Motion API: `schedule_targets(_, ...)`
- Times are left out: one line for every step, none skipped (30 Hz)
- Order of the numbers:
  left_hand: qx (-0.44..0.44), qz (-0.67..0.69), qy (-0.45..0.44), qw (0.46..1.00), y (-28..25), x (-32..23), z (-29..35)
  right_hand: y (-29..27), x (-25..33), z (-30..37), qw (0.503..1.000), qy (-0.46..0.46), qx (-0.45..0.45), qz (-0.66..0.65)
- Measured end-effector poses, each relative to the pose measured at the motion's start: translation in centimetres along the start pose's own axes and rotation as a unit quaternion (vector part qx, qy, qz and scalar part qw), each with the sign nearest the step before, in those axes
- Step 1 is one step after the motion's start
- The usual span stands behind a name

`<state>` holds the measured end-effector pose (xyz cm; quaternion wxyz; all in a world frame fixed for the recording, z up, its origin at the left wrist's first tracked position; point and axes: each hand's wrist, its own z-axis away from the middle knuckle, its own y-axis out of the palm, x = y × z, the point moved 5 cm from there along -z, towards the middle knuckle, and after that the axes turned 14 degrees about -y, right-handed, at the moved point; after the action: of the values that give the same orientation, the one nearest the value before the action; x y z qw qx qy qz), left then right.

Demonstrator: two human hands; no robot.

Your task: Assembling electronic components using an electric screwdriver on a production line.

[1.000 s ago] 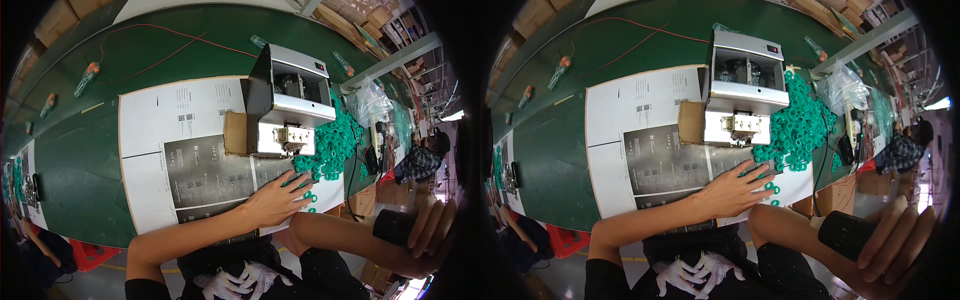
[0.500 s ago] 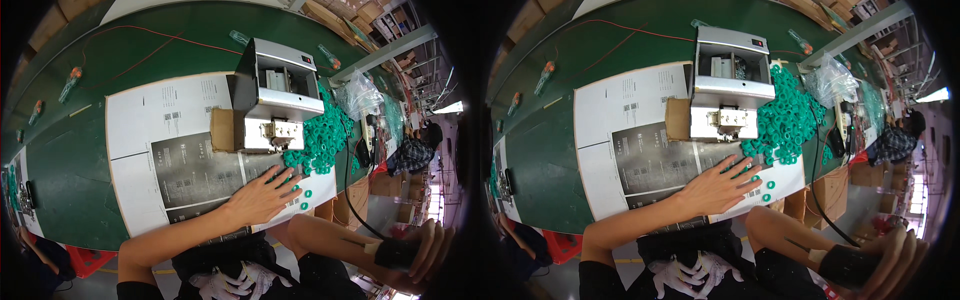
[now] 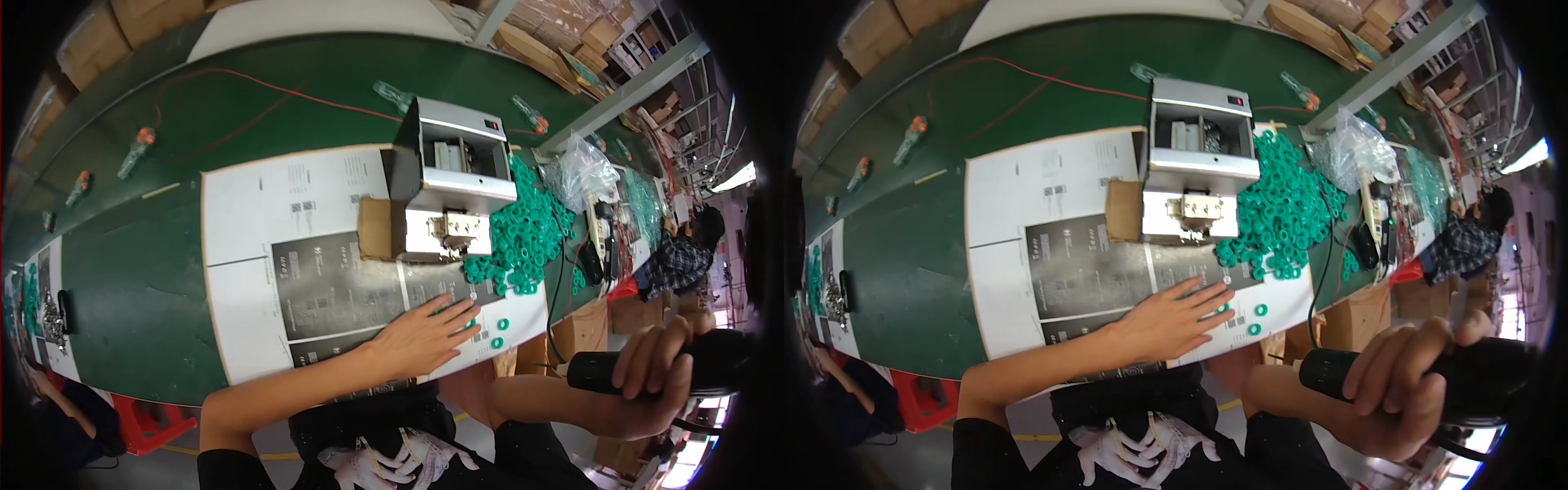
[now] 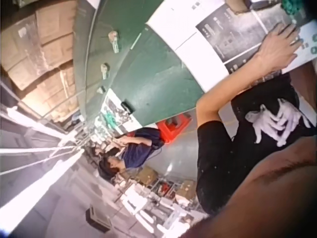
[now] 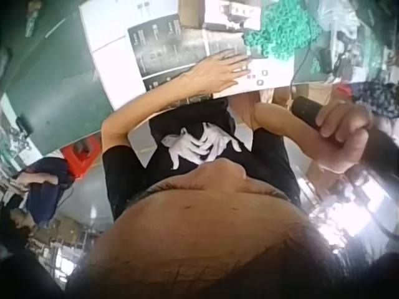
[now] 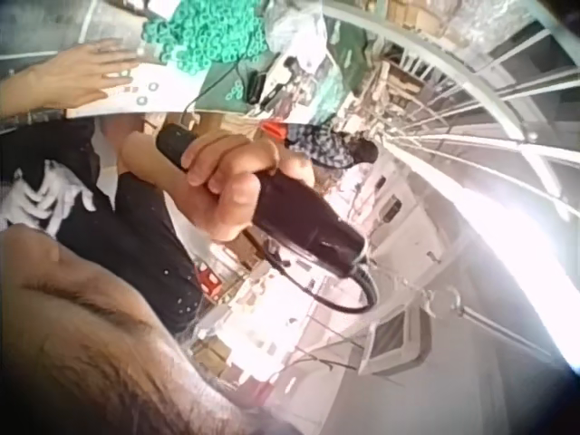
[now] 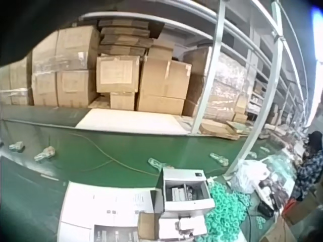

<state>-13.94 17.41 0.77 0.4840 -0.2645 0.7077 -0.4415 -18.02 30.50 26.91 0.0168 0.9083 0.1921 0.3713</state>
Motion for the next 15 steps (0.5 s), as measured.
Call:
schedule_targets(0.006, -0.001, -0.007, 1.000, -0.3, 0.2, 0.8, 0.4, -0.5, 0.0, 1.000, -0.006, -0.001, -0.010)
schedule_targets(0.015, -0.003, -0.014, 1.000, -0.5, 0.4, 1.8, 0.5, -1.1, 0.2, 1.000, -0.023, 0.001, 0.021)
schedule_targets(0.023, -0.004, -0.022, 0.999, -0.8, 0.7, 2.8, 0.6, -1.6, 0.4, 0.998, -0.039, 0.002, 0.052)
schedule_targets(0.023, -0.015, -0.027, 0.999, -1.3, 1.1, 3.7, 0.9, -1.8, 0.5, 0.995, -0.055, 0.003, 0.082)
schedule_targets(0.027, -0.024, -0.037, 0.999, -1.8, 1.6, 5.0, 1.3, -2.1, 0.6, 0.996, -0.055, 0.000, 0.068)
schedule_targets(0.031, -0.032, -0.048, 0.998, -2.3, 2.1, 6.3, 1.7, -2.2, 0.8, 0.996, -0.051, -0.018, 0.073)
schedule_targets(0.035, -0.040, -0.060, 0.997, -2.8, 2.5, 7.3, 2.1, -2.5, 0.8, 0.995, -0.046, -0.035, 0.076)
schedule_targets(0.037, -0.050, -0.071, 0.996, -3.1, 2.9, 8.0, 2.4, -2.6, 0.9, 0.995, -0.041, -0.052, 0.080)
schedule_targets(0.035, -0.047, -0.077, 0.995, -3.2, 3.3, 8.7, 2.9, -2.8, 0.8, 0.996, -0.039, -0.053, 0.067)
schedule_targets(0.032, -0.041, -0.082, 0.995, -3.5, 3.6, 9.3, 3.5, -2.7, 0.5, 0.997, -0.046, -0.047, 0.048)
schedule_targets(0.029, -0.035, -0.086, 0.995, -3.8, 3.8, 9.9, 4.1, -2.5, 0.2, 0.997, -0.053, -0.041, 0.031)
schedule_targets(0.030, -0.039, -0.095, 0.994, -4.1, 4.0, 10.7, 4.6, -2.3, 0.0, 0.998, -0.060, -0.034, 0.015)
schedule_targets(0.025, -0.039, -0.112, 0.993, -4.4, 4.4, 11.6, 4.9, -2.2, -0.1, 0.998, -0.056, -0.033, 0.007)
schedule_targets(0.021, -0.038, -0.128, 0.991, -4.9, 4.8, 12.4, 5.2, -2.2, -0.3, 0.999, -0.034, -0.013, -0.029)
schedule_targets(0.015, -0.038, -0.142, 0.989, -5.4, 5.3, 13.0, 5.6, -2.3, -0.5, 0.998, -0.014, 0.008, -0.063)
